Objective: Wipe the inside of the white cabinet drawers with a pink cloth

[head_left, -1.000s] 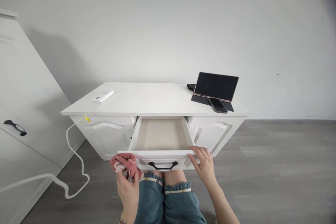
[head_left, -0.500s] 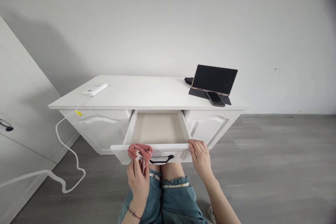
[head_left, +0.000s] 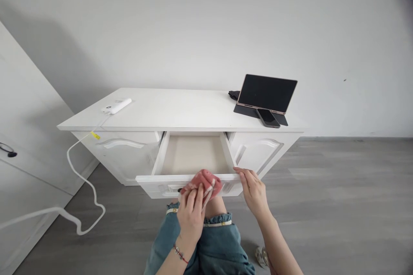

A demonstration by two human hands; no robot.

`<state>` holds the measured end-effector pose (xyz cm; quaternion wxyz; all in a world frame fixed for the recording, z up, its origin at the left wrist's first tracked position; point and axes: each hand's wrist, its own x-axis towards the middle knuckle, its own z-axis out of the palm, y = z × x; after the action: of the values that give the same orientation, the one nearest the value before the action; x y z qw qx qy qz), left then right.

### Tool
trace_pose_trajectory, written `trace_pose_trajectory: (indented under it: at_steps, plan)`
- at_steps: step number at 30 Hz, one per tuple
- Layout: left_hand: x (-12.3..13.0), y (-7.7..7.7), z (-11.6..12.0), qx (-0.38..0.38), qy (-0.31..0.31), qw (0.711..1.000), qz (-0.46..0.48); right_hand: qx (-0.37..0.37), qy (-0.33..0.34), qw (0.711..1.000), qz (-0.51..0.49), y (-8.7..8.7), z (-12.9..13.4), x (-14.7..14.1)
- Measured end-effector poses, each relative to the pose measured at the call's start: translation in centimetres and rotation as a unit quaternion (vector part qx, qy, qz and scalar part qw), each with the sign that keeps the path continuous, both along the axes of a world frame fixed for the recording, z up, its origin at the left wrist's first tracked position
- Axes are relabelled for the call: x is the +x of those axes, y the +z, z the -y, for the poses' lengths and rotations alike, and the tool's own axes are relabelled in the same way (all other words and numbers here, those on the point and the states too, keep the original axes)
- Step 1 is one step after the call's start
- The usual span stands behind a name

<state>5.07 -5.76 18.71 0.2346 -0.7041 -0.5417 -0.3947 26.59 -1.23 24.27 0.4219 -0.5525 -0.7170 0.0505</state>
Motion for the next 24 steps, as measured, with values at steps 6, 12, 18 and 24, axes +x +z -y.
trace_pose_trajectory:
  at_steps: [6,12,18,24]
  plan:
    - [5.2,-0.9,-0.9,-0.028,-0.074,0.997,-0.015,-0.066,0.025,0.996,-0.048,1.1,0.0,0.4]
    - [8.7,-3.1,-1.9,-0.078,-0.152,0.982,-0.078,-0.11,0.06,0.988,-0.094,2.2,-0.1,1.0]
    - [7.9,-5.2,-2.3,-0.108,-0.205,0.959,-0.161,-0.144,0.039,0.987,-0.057,2.7,-0.1,0.9]
    - [3.6,-7.8,-1.9,-0.141,-0.2,0.942,-0.23,-0.127,0.027,0.991,-0.034,2.1,-0.2,0.6]
